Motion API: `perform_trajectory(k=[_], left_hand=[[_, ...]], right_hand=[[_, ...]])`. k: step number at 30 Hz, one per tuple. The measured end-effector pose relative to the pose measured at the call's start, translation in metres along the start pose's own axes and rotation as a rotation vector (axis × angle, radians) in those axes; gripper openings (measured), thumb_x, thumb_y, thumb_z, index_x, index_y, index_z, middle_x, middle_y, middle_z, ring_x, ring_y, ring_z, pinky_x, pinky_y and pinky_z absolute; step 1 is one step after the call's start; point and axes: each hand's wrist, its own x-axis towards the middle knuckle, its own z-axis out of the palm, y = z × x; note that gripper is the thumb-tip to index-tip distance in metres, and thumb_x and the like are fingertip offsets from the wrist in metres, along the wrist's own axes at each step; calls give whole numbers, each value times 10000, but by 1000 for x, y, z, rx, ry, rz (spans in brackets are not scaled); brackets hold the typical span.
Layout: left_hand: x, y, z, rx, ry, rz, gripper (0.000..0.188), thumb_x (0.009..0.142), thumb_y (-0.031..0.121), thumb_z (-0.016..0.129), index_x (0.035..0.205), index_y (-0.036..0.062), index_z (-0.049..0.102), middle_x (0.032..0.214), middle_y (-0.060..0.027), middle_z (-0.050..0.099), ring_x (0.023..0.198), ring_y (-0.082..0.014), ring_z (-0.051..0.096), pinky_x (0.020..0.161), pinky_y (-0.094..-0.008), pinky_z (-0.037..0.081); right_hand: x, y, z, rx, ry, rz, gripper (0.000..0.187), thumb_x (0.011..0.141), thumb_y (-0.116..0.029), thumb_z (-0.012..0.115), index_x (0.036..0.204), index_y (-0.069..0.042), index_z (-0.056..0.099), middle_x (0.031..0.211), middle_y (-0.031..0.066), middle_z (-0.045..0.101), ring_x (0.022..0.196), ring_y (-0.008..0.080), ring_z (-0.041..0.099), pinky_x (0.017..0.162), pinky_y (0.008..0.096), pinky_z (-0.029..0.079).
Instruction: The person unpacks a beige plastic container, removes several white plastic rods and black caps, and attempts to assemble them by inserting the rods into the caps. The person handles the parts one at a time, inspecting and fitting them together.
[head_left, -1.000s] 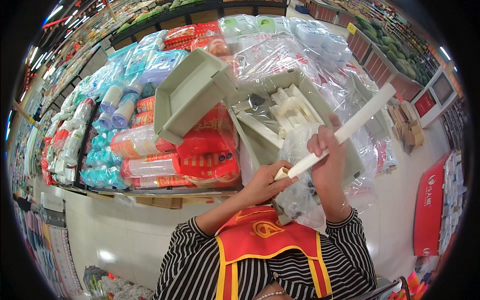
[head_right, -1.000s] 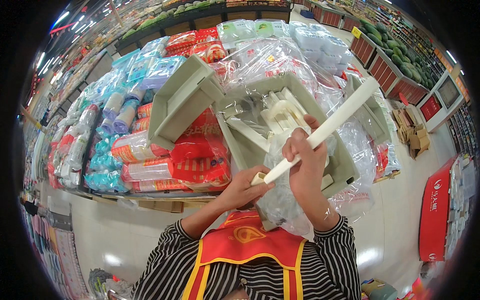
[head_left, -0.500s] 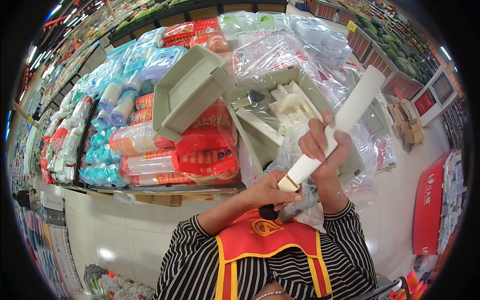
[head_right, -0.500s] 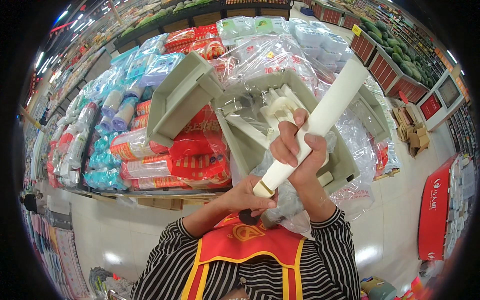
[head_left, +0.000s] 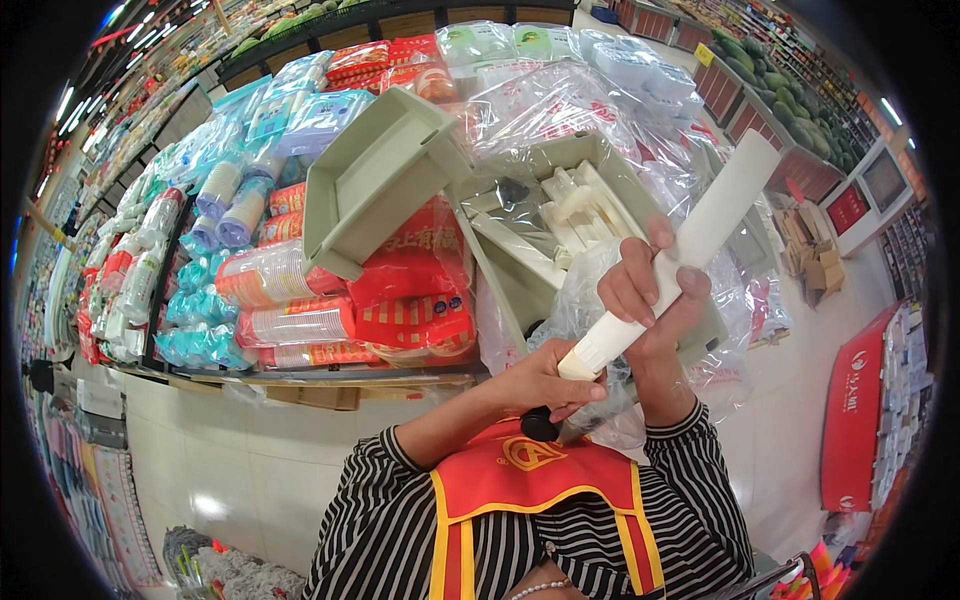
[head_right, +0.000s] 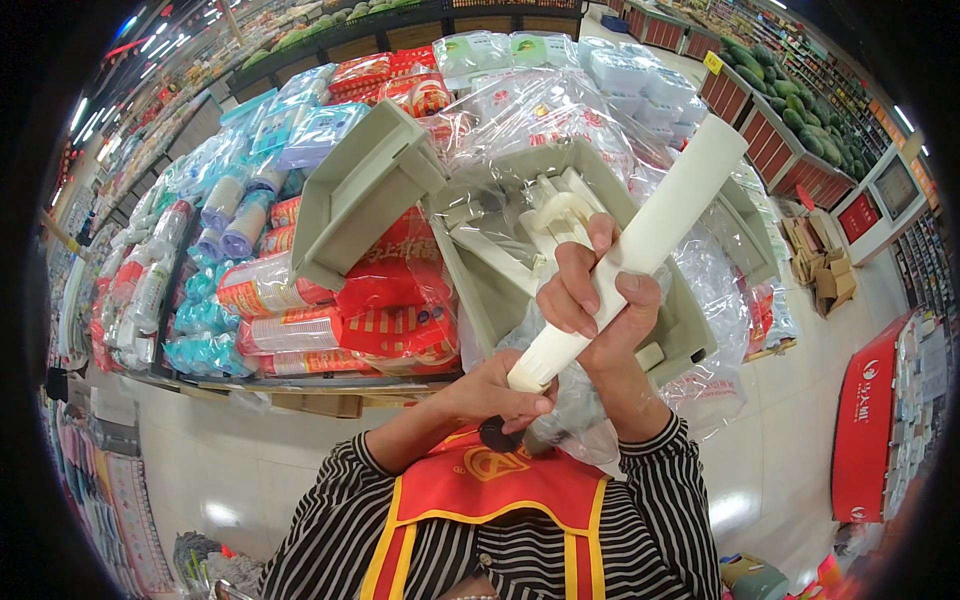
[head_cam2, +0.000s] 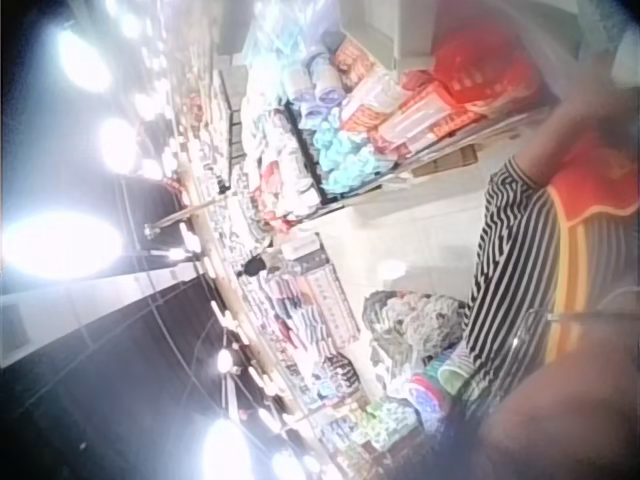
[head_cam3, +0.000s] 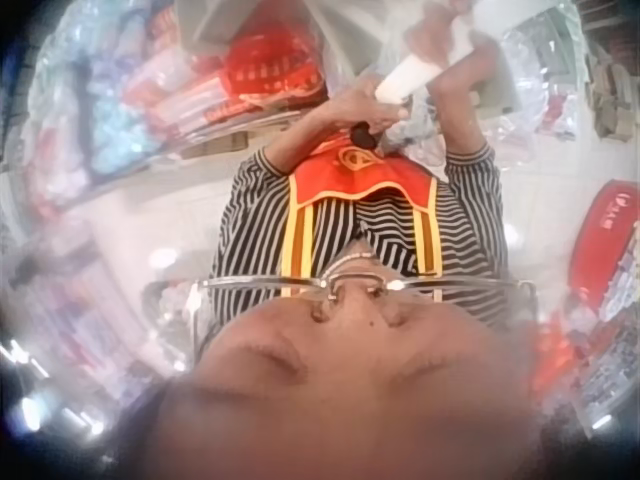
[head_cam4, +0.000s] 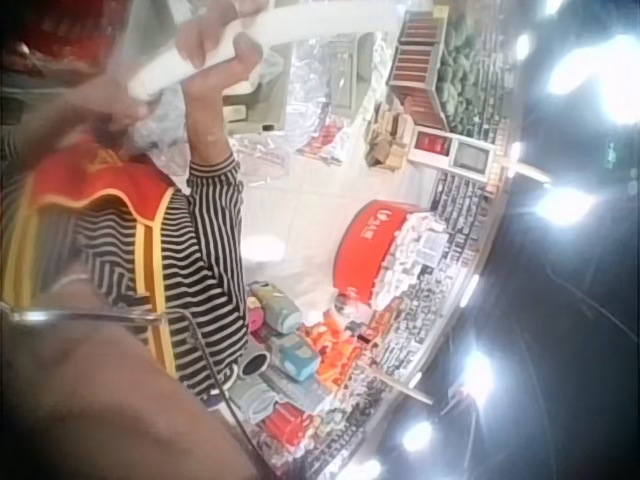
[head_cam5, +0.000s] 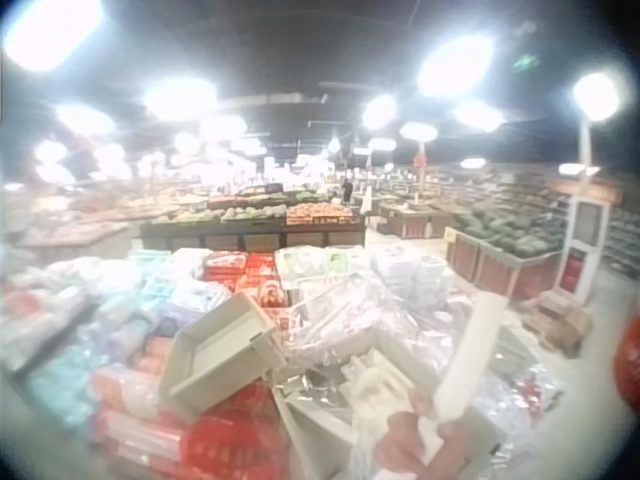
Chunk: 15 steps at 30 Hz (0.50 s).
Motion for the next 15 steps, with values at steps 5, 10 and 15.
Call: perform_trajectory(k=[5, 10, 15], left_hand=[[-2, -3, 1, -6, 17, 58, 185, 856, 146, 738, 897, 34, 596, 669, -25, 558, 467, -102, 503, 415, -233, 371], [-2, -2, 7, 108, 72, 91, 180, 877, 159, 722, 891, 37, 591, 628, -5, 543, 457, -87, 493, 412, -230, 375], [-1, -6, 12, 38, -13, 83, 188, 897, 191, 709, 899, 50, 585, 601, 21, 529, 441, -62, 480, 408, -217, 372]], right_hand=[[-2, 0, 7, -85, 110, 20, 291, 830, -171, 567, 1088, -112, 447, 629, 21, 420, 403, 95, 410, 421, 242, 381], [-3, -4, 8, -139, 36, 90, 280, 820, -130, 552, 1073, -108, 434, 628, 31, 425, 404, 96, 398, 417, 257, 386], [-3, -9, 5, -115, -217, 204, 267, 821, -144, 563, 1053, -108, 436, 616, 36, 426, 395, 90, 365, 398, 253, 353]])
